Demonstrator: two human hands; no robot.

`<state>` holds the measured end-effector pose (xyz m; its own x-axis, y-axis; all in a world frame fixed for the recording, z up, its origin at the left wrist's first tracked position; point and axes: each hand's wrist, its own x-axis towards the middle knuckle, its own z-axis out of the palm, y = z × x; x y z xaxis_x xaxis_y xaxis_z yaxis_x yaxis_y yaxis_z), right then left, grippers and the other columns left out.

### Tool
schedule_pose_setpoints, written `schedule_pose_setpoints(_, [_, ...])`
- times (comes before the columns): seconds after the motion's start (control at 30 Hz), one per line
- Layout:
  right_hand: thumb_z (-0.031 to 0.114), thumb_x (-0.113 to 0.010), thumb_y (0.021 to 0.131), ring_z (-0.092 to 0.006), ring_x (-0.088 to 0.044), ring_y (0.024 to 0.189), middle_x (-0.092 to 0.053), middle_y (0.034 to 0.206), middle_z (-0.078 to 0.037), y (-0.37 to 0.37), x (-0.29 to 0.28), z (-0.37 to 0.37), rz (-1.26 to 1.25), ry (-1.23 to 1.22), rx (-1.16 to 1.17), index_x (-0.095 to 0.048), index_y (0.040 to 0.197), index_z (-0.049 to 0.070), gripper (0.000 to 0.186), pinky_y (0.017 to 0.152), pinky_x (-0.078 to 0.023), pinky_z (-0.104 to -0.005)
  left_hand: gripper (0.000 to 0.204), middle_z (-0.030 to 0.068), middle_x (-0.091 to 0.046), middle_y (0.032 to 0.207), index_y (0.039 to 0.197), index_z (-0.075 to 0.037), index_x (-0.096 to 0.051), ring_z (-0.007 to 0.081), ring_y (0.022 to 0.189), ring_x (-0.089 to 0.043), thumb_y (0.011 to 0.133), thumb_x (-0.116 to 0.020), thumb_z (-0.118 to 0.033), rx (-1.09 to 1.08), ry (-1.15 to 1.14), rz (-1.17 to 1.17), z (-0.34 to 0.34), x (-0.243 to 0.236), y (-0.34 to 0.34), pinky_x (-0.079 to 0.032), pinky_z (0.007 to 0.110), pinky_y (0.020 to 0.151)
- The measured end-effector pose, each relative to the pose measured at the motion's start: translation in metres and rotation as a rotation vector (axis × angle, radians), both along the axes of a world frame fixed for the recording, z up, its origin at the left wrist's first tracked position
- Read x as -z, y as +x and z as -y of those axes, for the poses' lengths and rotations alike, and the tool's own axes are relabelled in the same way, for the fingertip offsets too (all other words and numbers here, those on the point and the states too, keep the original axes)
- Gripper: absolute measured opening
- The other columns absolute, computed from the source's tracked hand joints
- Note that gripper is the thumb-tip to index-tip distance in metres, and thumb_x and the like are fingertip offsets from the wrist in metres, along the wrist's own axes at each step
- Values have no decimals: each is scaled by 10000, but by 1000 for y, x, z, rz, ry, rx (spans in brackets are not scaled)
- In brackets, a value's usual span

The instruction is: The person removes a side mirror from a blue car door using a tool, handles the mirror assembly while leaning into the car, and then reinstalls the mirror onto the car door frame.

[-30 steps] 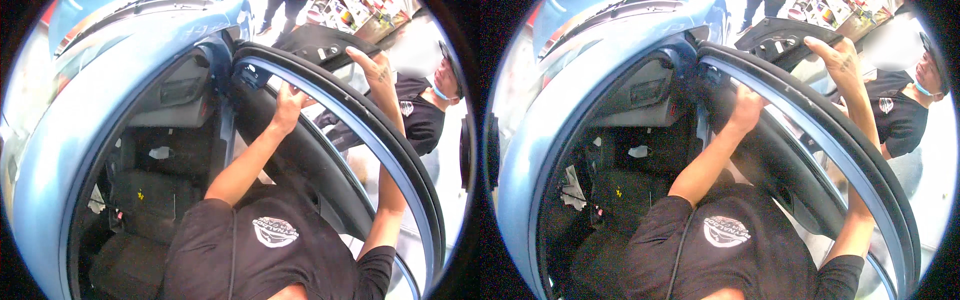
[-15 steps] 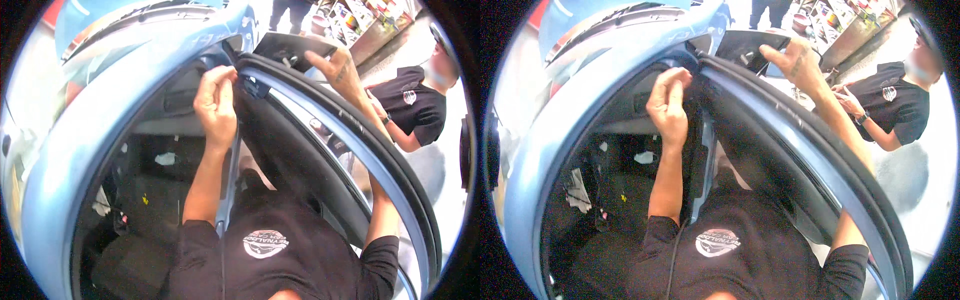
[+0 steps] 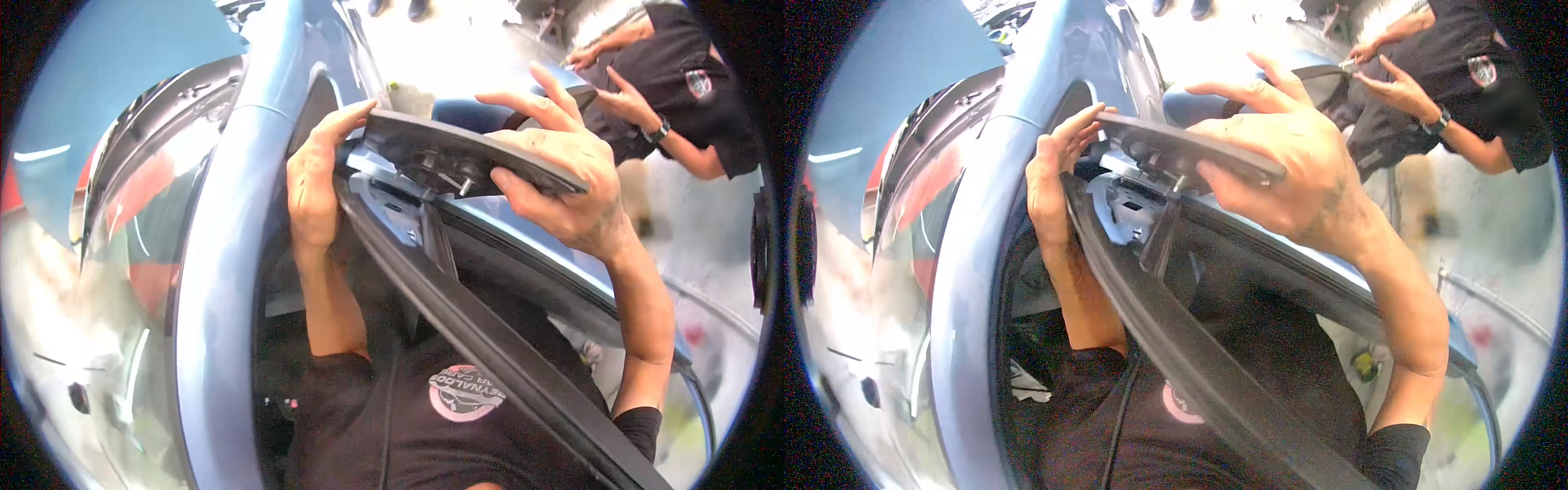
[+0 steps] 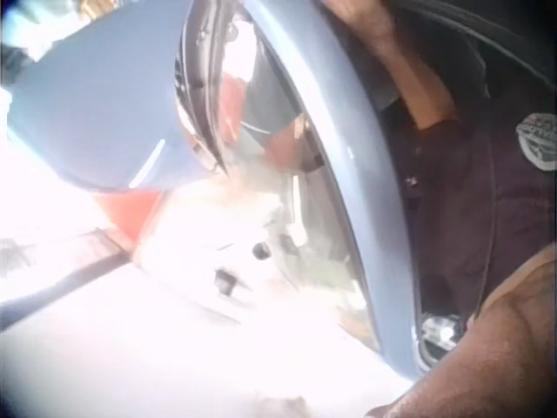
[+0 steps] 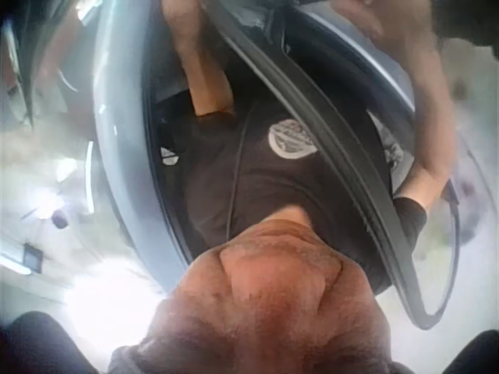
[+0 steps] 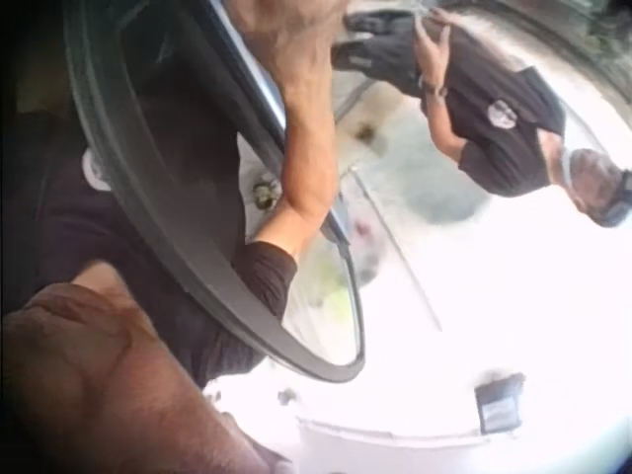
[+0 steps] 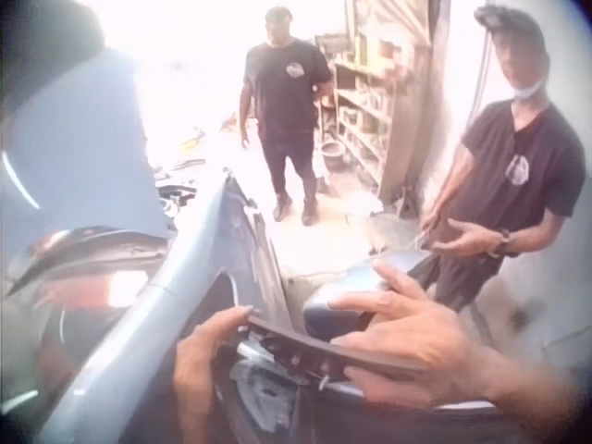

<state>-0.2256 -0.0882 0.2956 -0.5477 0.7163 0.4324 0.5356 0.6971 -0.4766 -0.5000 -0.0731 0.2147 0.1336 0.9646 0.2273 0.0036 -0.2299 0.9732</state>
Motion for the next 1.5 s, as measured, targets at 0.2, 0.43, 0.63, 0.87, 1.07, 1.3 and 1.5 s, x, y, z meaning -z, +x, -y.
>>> schedule_pose_setpoints(0.2, [11,-738,701,-386,-691,1187,-755,826,-107,5,16,-3,-63,24,22,-754,1043,-14,344,1186,-300,-646,640,231,-684,1240,1327,103,-622,280,1138,-643,1047,-381,-420,-1,-144,68,-7,2,18,-455,404,1056])
schedule_pose_setpoints(0.43, [-33,-764,631,-368,-717,1136,-739,786,-90,4,5,0,-55,38,-12,-756,987,-6,356,1177,-319,-662,630,236,-693,1143,1249,113,-647,304,1094,-647,1046,-364,-411,-73,-142,218,1,12,19,-464,416,1027])
schedule_pose_setpoints(0.63, [-26,-791,667,-350,-720,1135,-737,772,-89,1,8,10,-45,61,-7,-755,967,-3,303,1180,-321,-666,610,239,-694,1111,1177,117,-654,313,1085,-650,1065,-326,-386,-87,-139,263,7,17,21,-466,415,1019])
schedule_pose_setpoints(0.87, [10,-803,720,-353,-717,1140,-726,751,-94,-9,7,13,-21,80,-24,-733,967,-1,257,1173,-322,-681,600,246,-697,1079,1131,113,-646,322,1073,-656,1078,-309,-382,-96,-75,267,11,23,18,-462,426,1031])
schedule_pose_setpoints(1.07, [73,-760,780,-358,-718,1134,-717,735,-109,-16,3,17,7,68,-44,-715,949,-35,205,1174,-309,-694,588,242,-698,1035,1069,97,-647,315,1036,-656,1082,-314,-387,-107,-24,237,11,30,15,-457,429,1035])
schedule_pose_setpoints(1.3, [53,-735,736,-353,-724,1122,-695,711,-115,-27,10,25,-21,126,-28,-695,926,-50,219,1176,-303,-698,562,220,-683,957,944,68,-654,264,924,-628,1082,-344,-380,-82,-5,294,9,28,19,-472,372,894])
schedule_pose_setpoints(1.5, [57,-718,741,-339,-711,1153,-681,724,-100,-37,12,30,35,156,-42,-687,930,-59,224,1186,-308,-682,566,201,-666,901,858,43,-633,214,838,-575,1109,-335,-368,-36,-1,340,9,33,15,-450,341,804])
